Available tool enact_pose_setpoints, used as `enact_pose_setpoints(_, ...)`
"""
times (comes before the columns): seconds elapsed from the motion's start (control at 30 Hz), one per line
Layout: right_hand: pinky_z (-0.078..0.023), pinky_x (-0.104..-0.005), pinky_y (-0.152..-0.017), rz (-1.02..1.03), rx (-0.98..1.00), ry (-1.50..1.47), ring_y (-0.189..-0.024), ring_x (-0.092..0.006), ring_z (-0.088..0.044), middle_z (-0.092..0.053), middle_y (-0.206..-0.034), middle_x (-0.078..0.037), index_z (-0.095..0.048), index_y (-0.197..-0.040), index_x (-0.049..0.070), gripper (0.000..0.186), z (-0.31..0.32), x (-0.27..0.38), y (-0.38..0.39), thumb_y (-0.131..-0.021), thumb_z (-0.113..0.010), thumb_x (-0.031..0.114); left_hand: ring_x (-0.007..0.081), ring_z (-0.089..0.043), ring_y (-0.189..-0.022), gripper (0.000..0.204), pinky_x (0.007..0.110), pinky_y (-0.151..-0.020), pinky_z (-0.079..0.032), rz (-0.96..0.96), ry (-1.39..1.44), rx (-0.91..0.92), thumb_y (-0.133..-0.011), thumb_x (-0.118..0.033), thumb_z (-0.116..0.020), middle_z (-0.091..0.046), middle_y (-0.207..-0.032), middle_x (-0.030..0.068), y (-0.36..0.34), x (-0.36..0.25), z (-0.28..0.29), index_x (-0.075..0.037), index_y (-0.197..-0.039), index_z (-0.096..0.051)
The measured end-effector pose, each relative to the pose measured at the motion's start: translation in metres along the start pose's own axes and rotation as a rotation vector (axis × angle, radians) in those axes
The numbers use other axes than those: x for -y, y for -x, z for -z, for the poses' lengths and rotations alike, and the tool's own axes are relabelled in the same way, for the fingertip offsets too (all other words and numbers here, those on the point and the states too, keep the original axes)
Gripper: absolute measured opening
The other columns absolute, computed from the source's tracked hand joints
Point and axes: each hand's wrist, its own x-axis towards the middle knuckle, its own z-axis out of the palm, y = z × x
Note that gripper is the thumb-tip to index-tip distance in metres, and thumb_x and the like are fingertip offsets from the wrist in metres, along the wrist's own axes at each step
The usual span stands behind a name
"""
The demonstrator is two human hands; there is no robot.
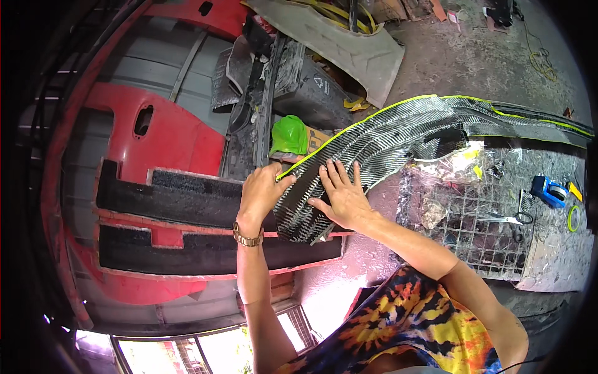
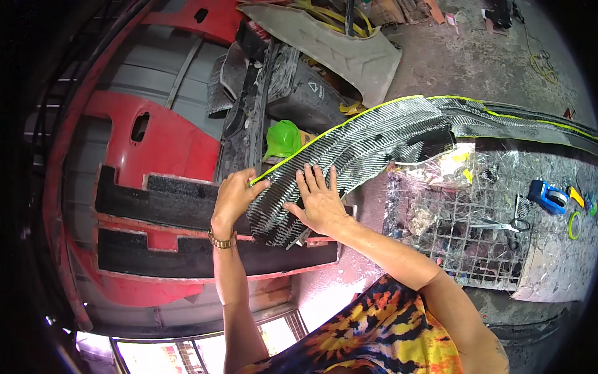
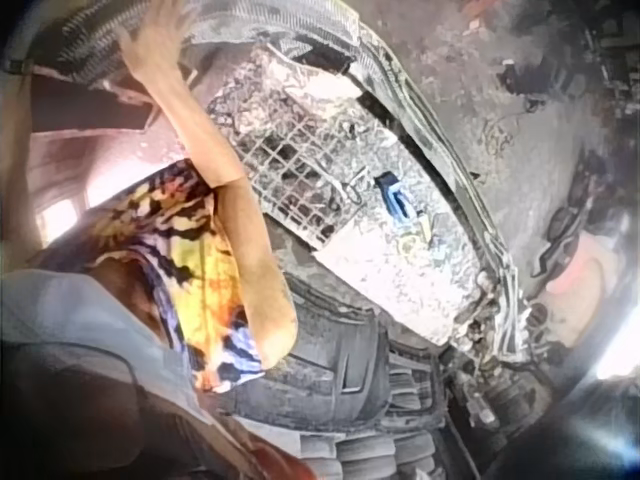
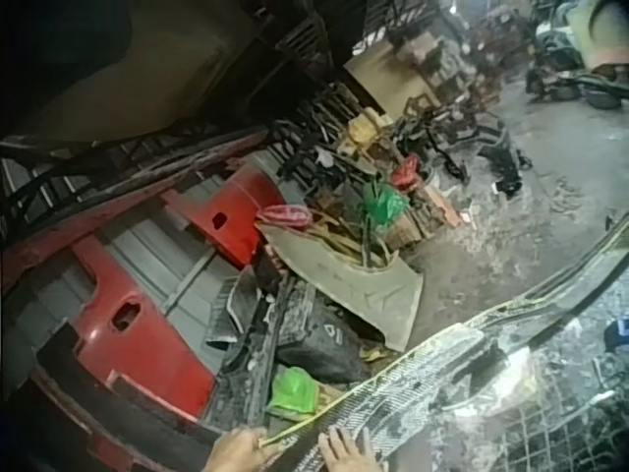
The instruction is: The person prepares a large carbon fiber component by hand, pressing down its edges and using scissors to trim excess material along a yellow guide line.
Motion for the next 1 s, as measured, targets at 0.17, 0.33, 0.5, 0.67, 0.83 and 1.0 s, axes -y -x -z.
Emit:
enact_pose_setpoints(0.17, -0.009, -0.0653, -0.119, -0.002, -0.011, 0.007, -0.146, -0.0441, -0.029, -0.038, -0.153, -0.030, -0.041, -0.147, -0.008, 0.085, -0.001, -0.004, 0.001, -0.097, -0.048, 0.060, 0.0435, -0.066, -0.086, 0.037, 0.051, -0.074, -0.050, 0.001, -0.058, -0.017, -0.084, -0.034, -0.076, -0.068, -0.081, 0.0246, 0.011, -0.007, 0.001, 0.001, -0.091, -0.066)
enact_pose_setpoints(0.33, -0.008, -0.0659, -0.119, -0.008, 0.006, 0.018, -0.147, -0.0447, -0.028, -0.036, -0.155, -0.030, -0.039, -0.149, -0.008, 0.084, 0.004, -0.010, -0.001, -0.100, -0.042, 0.060, 0.0426, -0.066, -0.091, 0.041, 0.051, -0.078, -0.051, 0.008, -0.137, -0.110, -0.085, -0.038, -0.075, -0.070, -0.091, 0.0235, 0.016, -0.013, -0.004, -0.002, -0.101, -0.065)
enact_pose_setpoints(0.5, -0.007, -0.0637, -0.121, 0.011, 0.083, 0.032, -0.149, -0.0428, -0.027, -0.036, -0.156, -0.028, -0.037, -0.151, -0.004, 0.085, 0.006, -0.009, -0.001, -0.100, -0.040, 0.063, 0.0410, -0.065, -0.101, 0.049, 0.049, -0.084, -0.050, 0.081, -0.091, -0.100, -0.083, -0.036, -0.078, -0.071, -0.105, 0.0202, 0.024, -0.010, -0.008, -0.005, -0.117, -0.062)
enact_pose_setpoints(0.67, -0.009, -0.0625, -0.121, 0.068, 0.128, 0.005, -0.148, -0.0413, -0.029, -0.038, -0.155, -0.026, -0.039, -0.151, -0.002, 0.080, 0.014, -0.017, -0.003, -0.100, -0.042, 0.060, 0.0397, -0.066, -0.103, 0.050, 0.048, -0.085, -0.053, -0.025, -0.104, -0.249, -0.083, -0.025, -0.078, -0.069, -0.114, 0.0206, 0.033, -0.007, -0.011, -0.005, -0.124, -0.060)
enact_pose_setpoints(0.83, -0.012, -0.0633, -0.120, 0.095, 0.086, 0.055, -0.146, -0.0428, -0.032, -0.037, -0.156, -0.025, -0.038, -0.152, -0.001, 0.079, 0.012, -0.030, -0.001, -0.100, -0.042, 0.058, 0.0399, -0.062, -0.113, 0.083, 0.046, -0.091, -0.052, 0.032, -0.045, -0.302, -0.078, -0.018, -0.082, -0.063, -0.125, 0.0192, 0.038, -0.020, -0.015, -0.012, -0.150, -0.042)
enact_pose_setpoints(1.0, -0.014, -0.0634, -0.120, 0.074, 0.099, 0.061, -0.146, -0.0441, -0.031, -0.037, -0.156, -0.027, -0.040, -0.151, -0.001, 0.078, 0.017, -0.023, -0.001, -0.099, -0.047, 0.056, 0.0424, -0.059, -0.119, 0.103, 0.046, -0.095, -0.051, 0.177, 0.147, -0.309, -0.077, -0.014, -0.083, -0.059, -0.132, 0.0209, 0.060, -0.023, -0.024, -0.015, -0.160, -0.023)
